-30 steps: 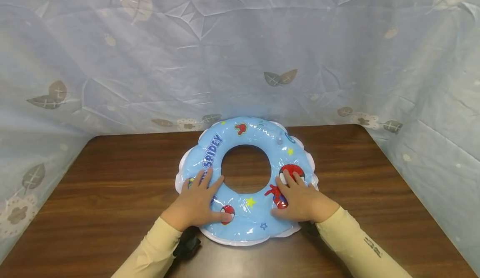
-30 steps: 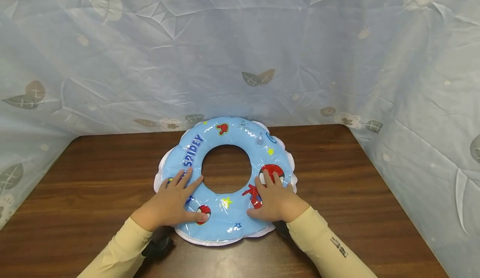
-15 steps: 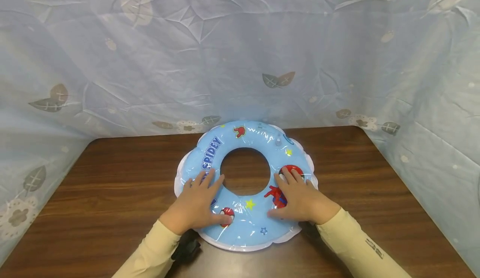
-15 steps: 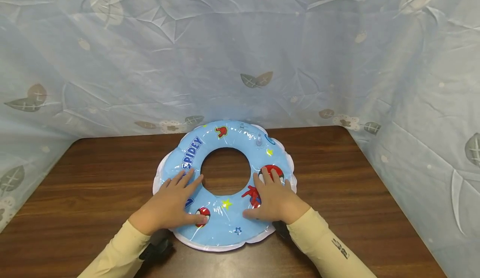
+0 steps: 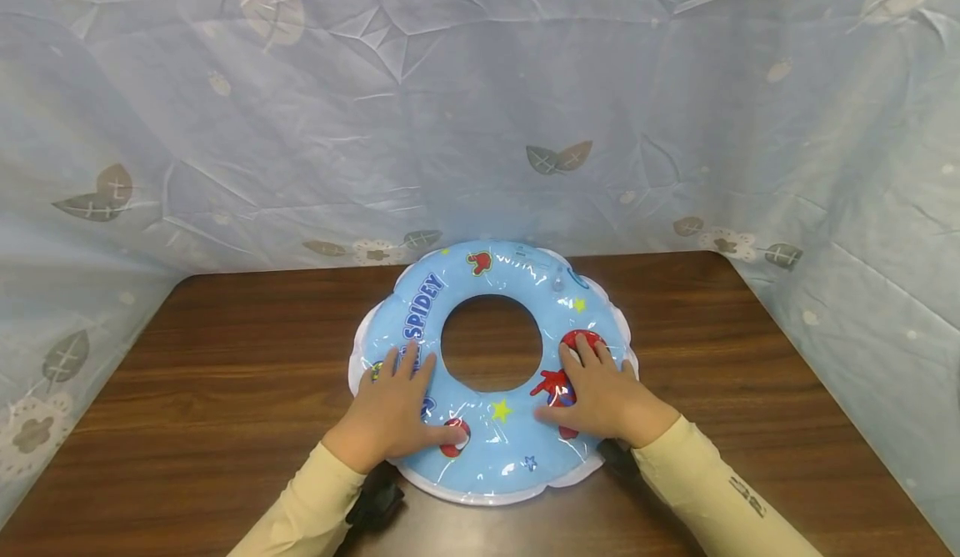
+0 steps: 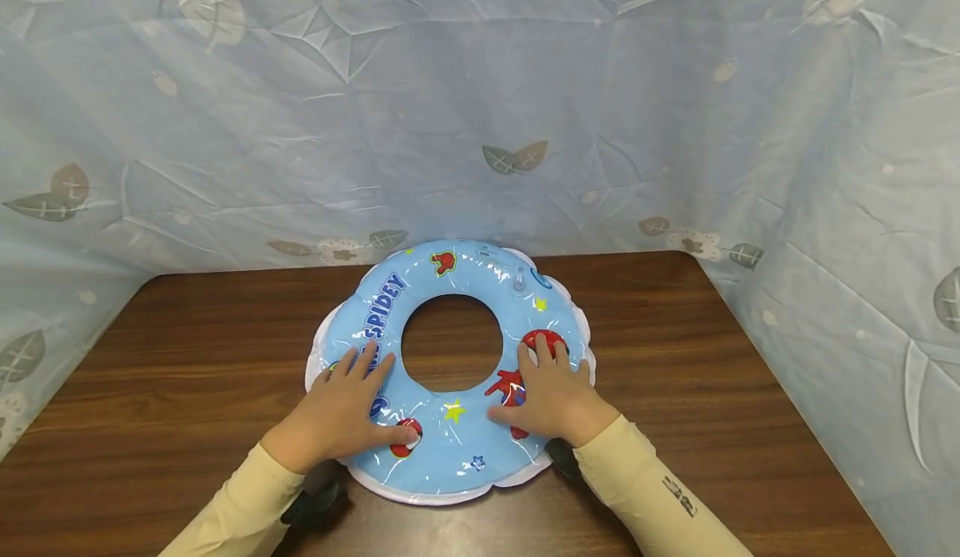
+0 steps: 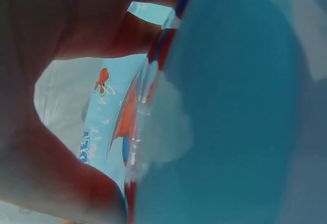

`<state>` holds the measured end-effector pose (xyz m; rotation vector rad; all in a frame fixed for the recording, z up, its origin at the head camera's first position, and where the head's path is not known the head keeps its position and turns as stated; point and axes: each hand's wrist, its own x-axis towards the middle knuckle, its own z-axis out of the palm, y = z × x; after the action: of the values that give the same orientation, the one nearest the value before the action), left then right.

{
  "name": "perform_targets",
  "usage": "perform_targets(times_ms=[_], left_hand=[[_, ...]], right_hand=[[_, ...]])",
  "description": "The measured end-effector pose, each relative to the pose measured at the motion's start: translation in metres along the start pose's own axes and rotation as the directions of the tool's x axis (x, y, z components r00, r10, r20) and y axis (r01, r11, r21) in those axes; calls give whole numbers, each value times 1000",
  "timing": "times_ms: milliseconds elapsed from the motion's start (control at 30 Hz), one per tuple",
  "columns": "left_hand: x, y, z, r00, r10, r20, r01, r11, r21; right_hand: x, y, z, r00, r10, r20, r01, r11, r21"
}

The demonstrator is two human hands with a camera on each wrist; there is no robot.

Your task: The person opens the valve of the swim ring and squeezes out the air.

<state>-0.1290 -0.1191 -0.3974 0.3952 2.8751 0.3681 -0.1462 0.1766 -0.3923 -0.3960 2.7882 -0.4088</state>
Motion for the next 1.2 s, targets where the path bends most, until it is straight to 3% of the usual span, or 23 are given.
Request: perform_targets(times_ms=[400,967,1200], left_hand=[[2,1,5,1000,18,-23,-16,999,48],[4,0,7,1000,18,-20,-17,999,37],[2,1,6,1000,11,-26,-10,999,40]], right_hand=[[3,3,1,999,5,37,-5,1000,-6],[5,4,-1,998,0,64,0,1000,9],[4,4,0,999,13,34,-14,1000,12]])
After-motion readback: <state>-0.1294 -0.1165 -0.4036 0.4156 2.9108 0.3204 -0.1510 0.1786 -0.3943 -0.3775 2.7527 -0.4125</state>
